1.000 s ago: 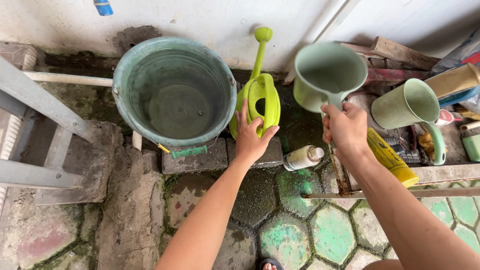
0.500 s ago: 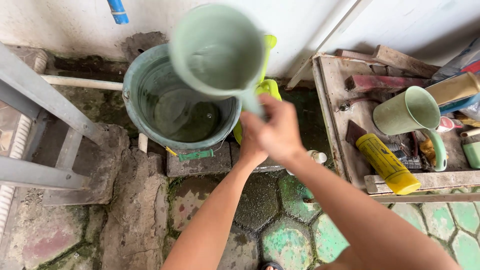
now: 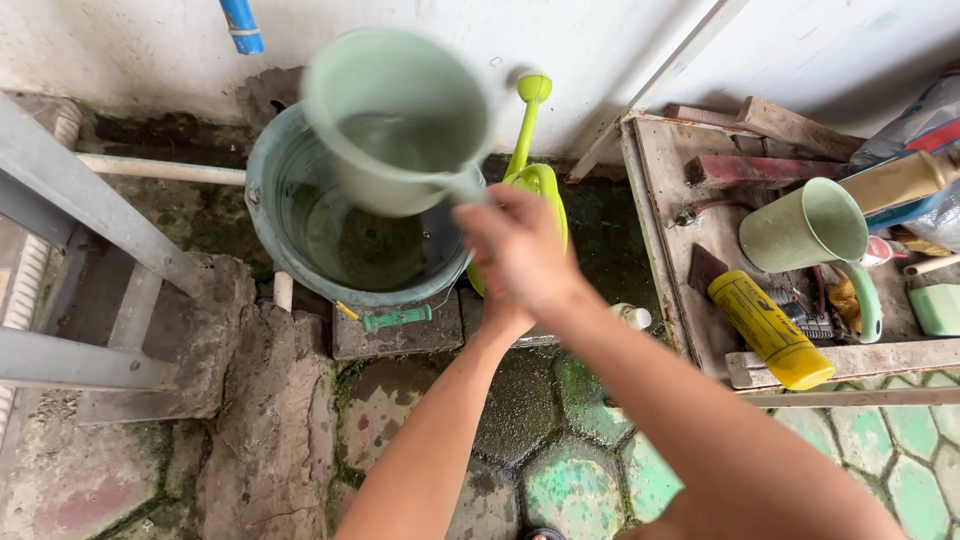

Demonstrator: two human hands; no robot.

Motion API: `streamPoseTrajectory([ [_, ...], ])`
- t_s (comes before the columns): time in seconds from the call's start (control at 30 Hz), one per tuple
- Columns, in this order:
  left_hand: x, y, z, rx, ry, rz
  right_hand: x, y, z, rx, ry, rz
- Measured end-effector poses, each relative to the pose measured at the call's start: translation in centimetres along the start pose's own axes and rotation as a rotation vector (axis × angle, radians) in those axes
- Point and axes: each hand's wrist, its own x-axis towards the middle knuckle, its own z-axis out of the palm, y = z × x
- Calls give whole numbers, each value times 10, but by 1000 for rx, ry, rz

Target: Filling a watering can from a bucket and watering potted plants in a garden

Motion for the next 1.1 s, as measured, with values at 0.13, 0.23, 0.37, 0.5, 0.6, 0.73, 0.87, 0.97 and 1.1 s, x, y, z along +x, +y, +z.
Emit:
streamPoseTrajectory([
  [0.13,2,31,-27,-33,-20,-19,12,-14,-71,-252,82,-67],
  [0.23,1,45,-40,-70,-72,-116,10,-16,-114,-132,170,-92],
  [0.37,2,47,-50,-186,-30,-93,18,8,-166,-247,353,-67],
  [0.5,4,33,-39,-196,53,-12,19,37,-201,-531,431,166],
  [0.6,6,21,-28,-183,95,21,13,54,-213,-592,422,199],
  [0.73,3,29,-34,-171,105,24,2,64,-215,-724,379,176],
  [0.87,3,29,-35,-171,78,-5,-9,67,-207,-804,316,175],
  [0.97,3,29,-35,-167,81,5,-19,64,-187,-973,289,137],
  [1.1,3,27,-35,-163,96,19,-29,54,-166,-1065,280,50],
])
